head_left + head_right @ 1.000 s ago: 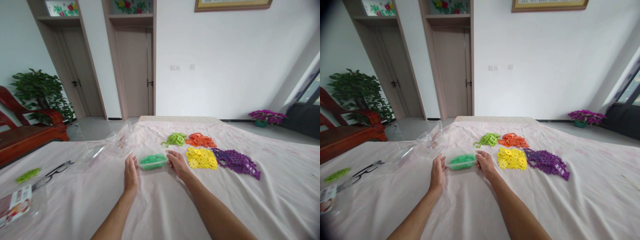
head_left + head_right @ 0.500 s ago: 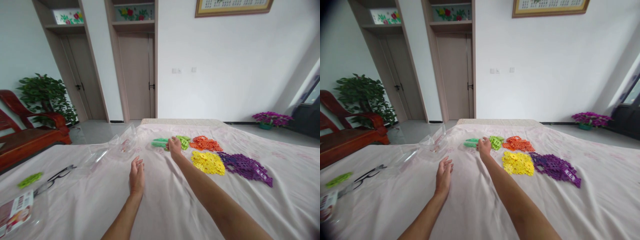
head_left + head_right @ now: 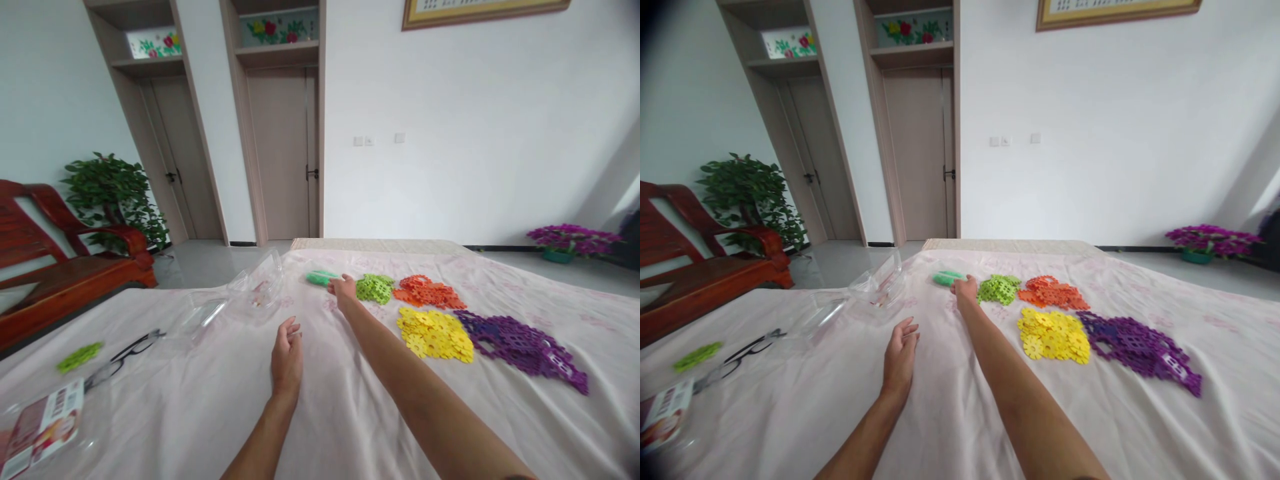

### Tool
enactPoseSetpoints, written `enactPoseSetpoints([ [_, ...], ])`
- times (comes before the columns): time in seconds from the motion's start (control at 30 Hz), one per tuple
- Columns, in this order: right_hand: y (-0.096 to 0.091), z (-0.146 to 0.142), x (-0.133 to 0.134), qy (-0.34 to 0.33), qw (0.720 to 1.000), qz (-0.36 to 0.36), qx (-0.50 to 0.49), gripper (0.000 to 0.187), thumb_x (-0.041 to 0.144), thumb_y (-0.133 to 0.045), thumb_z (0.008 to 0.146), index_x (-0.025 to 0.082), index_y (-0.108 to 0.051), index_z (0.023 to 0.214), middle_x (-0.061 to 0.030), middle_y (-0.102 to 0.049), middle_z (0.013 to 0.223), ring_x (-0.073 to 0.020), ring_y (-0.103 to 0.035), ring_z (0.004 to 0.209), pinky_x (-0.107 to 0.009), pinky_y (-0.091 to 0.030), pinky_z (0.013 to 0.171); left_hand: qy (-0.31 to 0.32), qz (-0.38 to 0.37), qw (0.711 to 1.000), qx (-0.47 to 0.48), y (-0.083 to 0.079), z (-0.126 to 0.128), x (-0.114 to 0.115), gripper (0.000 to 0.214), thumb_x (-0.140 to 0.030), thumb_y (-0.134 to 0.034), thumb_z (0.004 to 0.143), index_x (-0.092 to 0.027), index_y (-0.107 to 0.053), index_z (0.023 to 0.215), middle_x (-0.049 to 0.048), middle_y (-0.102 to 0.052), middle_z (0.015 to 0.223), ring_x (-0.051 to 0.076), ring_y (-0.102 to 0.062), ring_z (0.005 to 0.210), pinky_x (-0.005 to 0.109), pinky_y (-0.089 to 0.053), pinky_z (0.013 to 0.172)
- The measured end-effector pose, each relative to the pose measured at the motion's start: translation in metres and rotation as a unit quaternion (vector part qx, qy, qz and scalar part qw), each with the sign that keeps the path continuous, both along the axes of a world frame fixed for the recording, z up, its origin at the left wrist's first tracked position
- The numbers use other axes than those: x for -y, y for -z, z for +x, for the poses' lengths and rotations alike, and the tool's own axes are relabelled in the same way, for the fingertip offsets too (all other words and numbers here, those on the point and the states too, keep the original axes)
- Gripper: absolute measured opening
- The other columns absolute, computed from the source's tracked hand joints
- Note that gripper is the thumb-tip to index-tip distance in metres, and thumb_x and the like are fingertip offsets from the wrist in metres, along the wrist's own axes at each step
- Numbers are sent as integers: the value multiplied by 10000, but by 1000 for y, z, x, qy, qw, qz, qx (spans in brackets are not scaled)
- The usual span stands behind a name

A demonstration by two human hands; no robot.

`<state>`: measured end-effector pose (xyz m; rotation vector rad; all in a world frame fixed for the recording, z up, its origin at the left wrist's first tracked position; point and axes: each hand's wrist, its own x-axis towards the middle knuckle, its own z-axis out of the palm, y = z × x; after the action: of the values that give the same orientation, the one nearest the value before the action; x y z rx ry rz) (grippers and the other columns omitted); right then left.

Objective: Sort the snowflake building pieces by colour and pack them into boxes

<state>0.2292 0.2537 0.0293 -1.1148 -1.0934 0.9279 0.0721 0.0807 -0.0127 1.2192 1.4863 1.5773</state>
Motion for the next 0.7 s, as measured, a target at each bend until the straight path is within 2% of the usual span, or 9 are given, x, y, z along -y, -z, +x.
enactPoseSetpoints([
  [0.13, 2, 0, -1, 48, 997, -50, -25, 744, 240, -608, 706, 78, -397, 1401, -37, -644, 729, -158, -606, 615, -256, -519, 537, -1, -12, 1000, -24, 0, 0, -1, 376, -251, -519, 843, -235, -574, 1214, 85, -665, 1165, 191, -636, 1012, 315, -461, 902],
  [0.23, 10, 2, 15, 57, 995, -70, -31, 741, 229, -585, 707, 102, -389, 1410, -40, -663, 807, -151, -628, 654, -248, -530, 563, -2, -22, 999, -40, -3, -1, -1, 372, -230, -521, 825, -224, -592, 1191, 83, -666, 1176, 187, -638, 1023, 312, -460, 918],
  [0.33, 22, 9, 43, 23, 997, -66, 14, 683, 153, -566, 679, 170, -469, 1355, -48, -689, 923, -140, -636, 669, -248, -527, 582, -9, -20, 998, -56, -4, -1, 1, 367, -234, -522, 825, -228, -595, 1184, 78, -659, 1201, 186, -642, 1020, 316, -465, 921],
  [0.4, 30, 18, 65, -35, 991, -51, 116, 626, 102, -541, 671, 195, -535, 1290, -56, -699, 987, -143, -647, 708, -263, -530, 636, -9, -13, 998, -64, -3, -1, 1, 361, -245, -520, 831, -232, -595, 1184, 76, -653, 1214, 186, -642, 1022, 320, -470, 922],
  [0.47, 35, 30, 91, -86, 969, -27, 229, 529, 77, -535, 678, 176, -613, 1191, -75, -703, 1004, -169, -659, 801, -299, -531, 743, -8, -7, 997, -72, -2, -1, 0, 357, -255, -521, 833, -234, -596, 1182, 74, -650, 1222, 187, -644, 1018, 324, -475, 922],
  [0.53, 35, 44, 118, -124, 930, 12, 345, 450, 49, -538, 668, 153, -672, 1085, -91, -698, 1024, -204, -648, 926, -330, -504, 861, -9, -1, 997, -80, 0, -2, 0, 357, -263, -521, 834, -233, -597, 1181, 72, -649, 1223, 188, -645, 1020, 328, -478, 926],
  [0.6, 32, 55, 147, -142, 890, 71, 428, 417, 40, -524, 696, 158, -689, 1061, -98, -675, 1105, -217, -609, 1056, -330, -463, 947, -14, 8, 996, -85, 1, -2, -1, 354, -264, -516, 834, -227, -599, 1176, 72, -652, 1215, 189, -643, 1026, 331, -478, 936],
  [0.7, 25, 61, 183, -131, 849, 127, 496, 343, 106, -458, 858, 180, -677, 1111, -110, -595, 1280, -198, -536, 1188, -302, -404, 1023, -23, 20, 995, -94, 1, -3, 0, 339, -254, -501, 836, -220, -612, 1155, 73, -661, 1189, 190, -643, 1022, 333, -483, 939],
])
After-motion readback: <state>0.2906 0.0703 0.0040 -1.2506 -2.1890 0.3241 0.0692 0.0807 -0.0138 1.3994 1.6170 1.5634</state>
